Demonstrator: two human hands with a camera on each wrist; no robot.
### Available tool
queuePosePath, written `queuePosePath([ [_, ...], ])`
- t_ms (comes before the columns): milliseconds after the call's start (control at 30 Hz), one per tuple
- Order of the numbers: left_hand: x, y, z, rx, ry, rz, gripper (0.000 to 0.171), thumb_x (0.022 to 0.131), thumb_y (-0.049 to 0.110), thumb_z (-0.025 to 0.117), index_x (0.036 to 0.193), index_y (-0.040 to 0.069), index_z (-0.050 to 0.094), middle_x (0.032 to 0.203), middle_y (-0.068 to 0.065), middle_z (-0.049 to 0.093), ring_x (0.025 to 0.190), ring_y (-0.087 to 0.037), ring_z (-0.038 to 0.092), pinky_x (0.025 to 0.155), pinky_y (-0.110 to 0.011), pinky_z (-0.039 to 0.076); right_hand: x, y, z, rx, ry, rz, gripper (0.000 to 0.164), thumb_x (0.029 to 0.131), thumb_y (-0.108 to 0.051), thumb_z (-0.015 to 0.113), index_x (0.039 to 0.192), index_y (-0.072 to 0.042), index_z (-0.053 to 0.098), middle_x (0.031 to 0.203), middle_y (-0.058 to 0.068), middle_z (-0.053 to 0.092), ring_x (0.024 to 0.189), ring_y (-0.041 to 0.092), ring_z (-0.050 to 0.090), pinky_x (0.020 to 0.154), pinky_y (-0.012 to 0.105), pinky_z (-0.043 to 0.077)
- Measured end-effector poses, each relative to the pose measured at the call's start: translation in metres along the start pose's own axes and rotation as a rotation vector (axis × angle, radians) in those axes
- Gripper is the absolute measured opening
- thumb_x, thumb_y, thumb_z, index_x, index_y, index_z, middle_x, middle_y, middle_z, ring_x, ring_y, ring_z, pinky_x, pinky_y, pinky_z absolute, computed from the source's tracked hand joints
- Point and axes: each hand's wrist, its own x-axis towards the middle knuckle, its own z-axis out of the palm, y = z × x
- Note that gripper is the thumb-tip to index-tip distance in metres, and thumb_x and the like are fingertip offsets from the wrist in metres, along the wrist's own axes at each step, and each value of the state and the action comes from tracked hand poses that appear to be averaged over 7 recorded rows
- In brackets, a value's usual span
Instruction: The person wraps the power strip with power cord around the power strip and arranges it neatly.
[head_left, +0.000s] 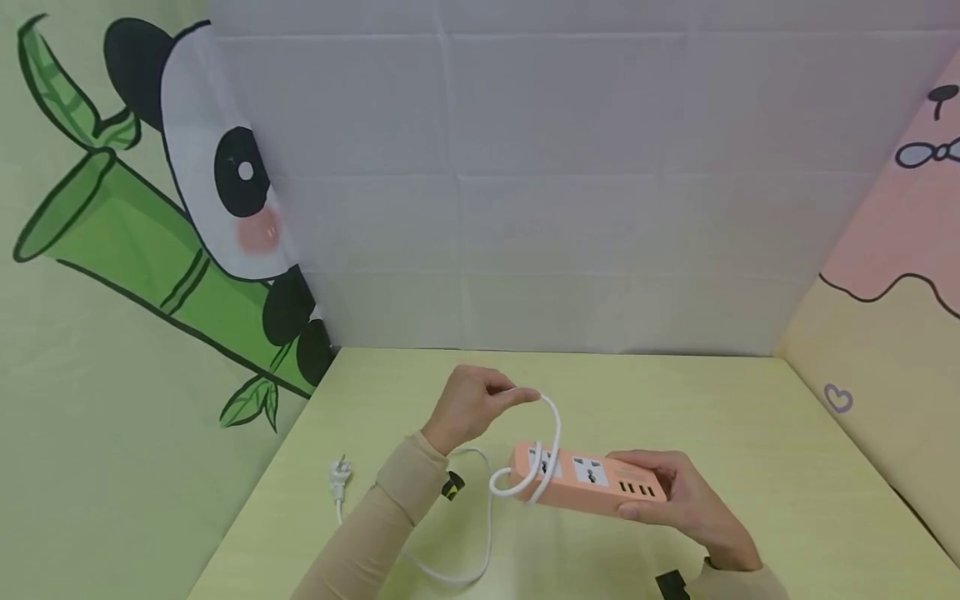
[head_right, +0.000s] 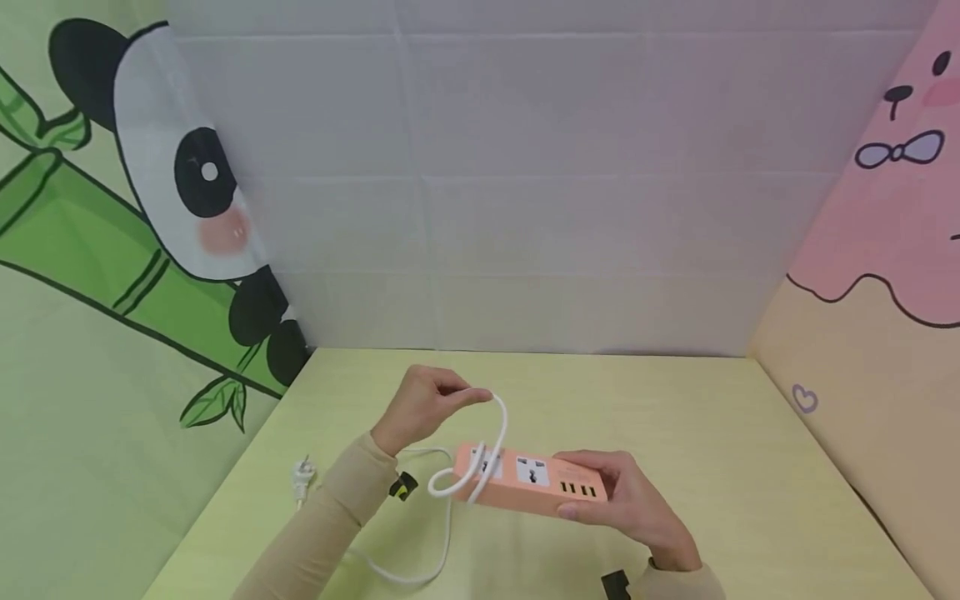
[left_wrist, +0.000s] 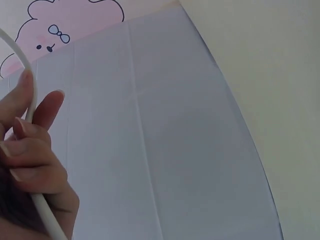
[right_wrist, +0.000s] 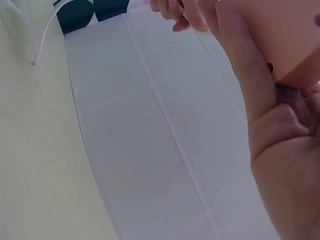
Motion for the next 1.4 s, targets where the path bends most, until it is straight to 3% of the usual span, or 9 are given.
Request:
queuePosePath([
  [133, -0.002, 0.000, 0.007, 0.051, -0.023, 0.023, 0.019, 0.086, 0.040, 0.080, 0.086, 0.021, 0.084, 0.068, 0.011, 0.071, 0.057, 0.000, 0.052, 0.057, -0.019, 0.044, 0.001, 0.002, 0.000, -0.007, 0.045, -0.018, 0.048, 0.087, 0.016, 0.063, 0.132, 0.003, 0.062, 0.112, 0.000, 0.074, 0.087, 0.004, 0.067, 0.067, 0.027, 0.057],
  [300, -0.007, -0.002, 0.013, 0.085, -0.039, 0.052, 0.019, 0.089, 0.035, 0.078, 0.088, 0.017, 0.084, 0.066, 0.006, 0.070, 0.054, 0.001, 0.048, 0.053, -0.018, 0.039, 0.001, 0.001, 0.002, -0.020, 0.126, 0.007, 0.049, 0.088, 0.014, 0.062, 0.132, -0.005, 0.065, 0.112, -0.005, 0.073, 0.087, 0.004, 0.066, 0.067, 0.026, 0.057],
  [467, -0.013, -0.002, 0.016, 0.144, -0.062, 0.053, 0.012, 0.093, 0.019, 0.074, 0.090, 0.012, 0.083, 0.073, 0.004, 0.073, 0.060, 0.000, 0.054, 0.058, -0.018, 0.044, 0.002, -0.002, 0.006, -0.043, 0.233, 0.070, 0.044, 0.091, 0.009, 0.063, 0.133, -0.007, 0.065, 0.114, -0.005, 0.072, 0.091, 0.008, 0.065, 0.070, 0.027, 0.056],
  [567, -0.016, -0.001, 0.016, 0.186, -0.056, 0.063, 0.010, 0.091, 0.011, 0.073, 0.087, 0.011, 0.082, 0.075, 0.005, 0.073, 0.064, -0.002, 0.055, 0.061, -0.019, 0.045, 0.002, -0.004, 0.009, -0.058, 0.294, 0.079, 0.042, 0.092, 0.008, 0.063, 0.133, -0.004, 0.064, 0.112, -0.005, 0.073, 0.091, 0.008, 0.064, 0.070, 0.027, 0.056],
  [667, -0.019, 0.000, 0.016, 0.213, -0.049, 0.080, 0.017, 0.090, 0.016, 0.074, 0.074, 0.010, 0.077, 0.065, 0.005, 0.066, 0.058, -0.002, 0.047, 0.056, -0.019, 0.038, 0.004, -0.004, 0.012, -0.072, 0.369, 0.081, 0.041, 0.092, 0.008, 0.063, 0.132, -0.003, 0.065, 0.110, -0.006, 0.073, 0.088, 0.006, 0.063, 0.069, 0.026, 0.056],
  [833, -0.024, 0.001, 0.015, 0.198, -0.055, 0.086, 0.025, 0.091, 0.032, 0.077, 0.073, 0.014, 0.080, 0.060, 0.008, 0.062, 0.052, 0.000, 0.039, 0.052, -0.018, 0.031, 0.007, -0.005, 0.017, -0.072, 0.502, 0.140, 0.039, 0.093, 0.005, 0.065, 0.131, -0.004, 0.066, 0.108, -0.007, 0.073, 0.086, 0.004, 0.063, 0.068, 0.023, 0.055],
  [1000, -0.030, 0.006, 0.013, 0.164, -0.085, 0.062, 0.017, 0.091, 0.032, 0.077, 0.081, 0.020, 0.084, 0.061, 0.011, 0.063, 0.052, 0.002, 0.041, 0.053, -0.017, 0.033, 0.009, -0.003, 0.020, -0.070, 0.581, 0.188, 0.041, 0.093, 0.003, 0.068, 0.133, 0.003, 0.062, 0.109, -0.007, 0.072, 0.087, 0.004, 0.063, 0.069, 0.022, 0.055],
  [1233, -0.037, 0.016, 0.010, 0.102, -0.118, 0.065, 0.020, 0.095, 0.029, 0.072, 0.082, 0.017, 0.082, 0.053, 0.014, 0.042, 0.049, 0.003, 0.032, 0.051, -0.016, 0.027, 0.013, 0.001, 0.020, -0.139, 0.671, 0.182, 0.040, 0.090, 0.001, 0.072, 0.129, 0.006, 0.063, 0.105, -0.009, 0.073, 0.083, 0.006, 0.064, 0.066, 0.022, 0.055],
  [1400, -0.041, 0.020, 0.009, 0.078, -0.148, 0.054, 0.023, 0.098, 0.031, 0.068, 0.086, 0.017, 0.082, 0.051, 0.016, 0.039, 0.048, 0.004, 0.029, 0.051, -0.016, 0.025, 0.014, 0.002, 0.020, -0.160, 0.706, 0.166, 0.041, 0.089, 0.002, 0.073, 0.128, 0.008, 0.063, 0.103, -0.010, 0.073, 0.081, 0.005, 0.064, 0.064, 0.021, 0.056],
])
